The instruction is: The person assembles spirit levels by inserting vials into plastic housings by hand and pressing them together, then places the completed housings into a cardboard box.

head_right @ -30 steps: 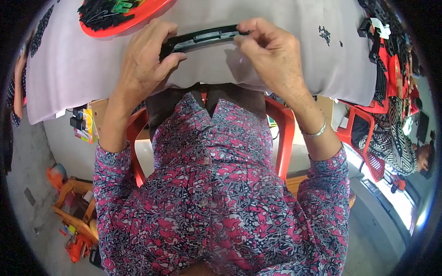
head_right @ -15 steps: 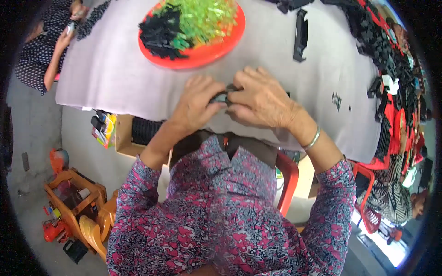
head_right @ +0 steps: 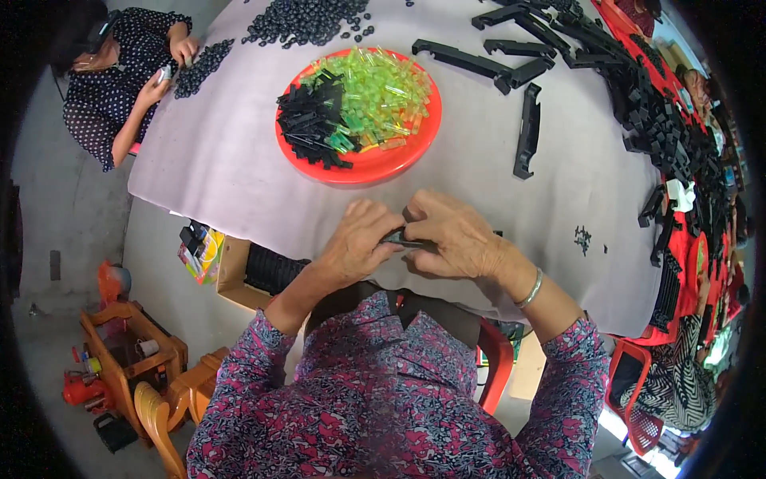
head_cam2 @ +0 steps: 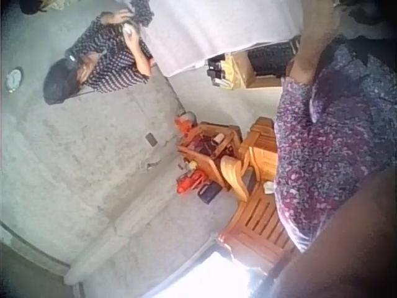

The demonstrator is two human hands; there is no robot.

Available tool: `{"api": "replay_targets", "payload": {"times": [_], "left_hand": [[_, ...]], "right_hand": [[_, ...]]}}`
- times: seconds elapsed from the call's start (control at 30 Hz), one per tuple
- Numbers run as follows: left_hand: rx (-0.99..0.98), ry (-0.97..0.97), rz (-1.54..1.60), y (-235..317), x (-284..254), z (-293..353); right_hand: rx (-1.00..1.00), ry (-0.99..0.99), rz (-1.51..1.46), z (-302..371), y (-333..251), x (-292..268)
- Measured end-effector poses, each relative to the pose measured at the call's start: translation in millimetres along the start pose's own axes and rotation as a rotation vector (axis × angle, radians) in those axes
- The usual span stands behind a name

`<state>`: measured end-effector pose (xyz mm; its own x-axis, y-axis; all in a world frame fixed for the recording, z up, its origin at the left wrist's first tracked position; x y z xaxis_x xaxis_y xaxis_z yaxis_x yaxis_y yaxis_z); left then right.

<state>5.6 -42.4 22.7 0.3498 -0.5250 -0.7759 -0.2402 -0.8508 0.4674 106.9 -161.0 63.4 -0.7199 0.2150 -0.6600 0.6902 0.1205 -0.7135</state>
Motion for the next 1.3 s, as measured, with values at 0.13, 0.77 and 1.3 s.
{"api": "replay_targets", "payload": {"times": [0.13, 0.77, 1.3], "left_hand": [[-0.003, -0.003, 0.006, 1, -2, 0], [-0.149, 0.158, -0.095, -19, -63, 57], [-0.68, 0.622, -0.627, -131, -133, 126]], "right_hand": [[0.015, 0.017, -0.011, 1, 0, 0], [0.114, 0.945, -1.026, -15, -33, -58], [-0.515, 0.534, -1.175, -47, -100, -83]]}}
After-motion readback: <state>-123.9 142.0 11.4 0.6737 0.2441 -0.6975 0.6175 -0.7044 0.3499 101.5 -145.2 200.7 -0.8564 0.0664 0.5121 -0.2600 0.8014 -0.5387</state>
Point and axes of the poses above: each hand's wrist, its own z-axis away from the middle knuckle, its own x-axis out of the palm, y = z × x, the point moved 5 cm from there along -z, towards the middle knuckle, and after that the axes turned 12 degrees about -z, right-handed, at the moved point
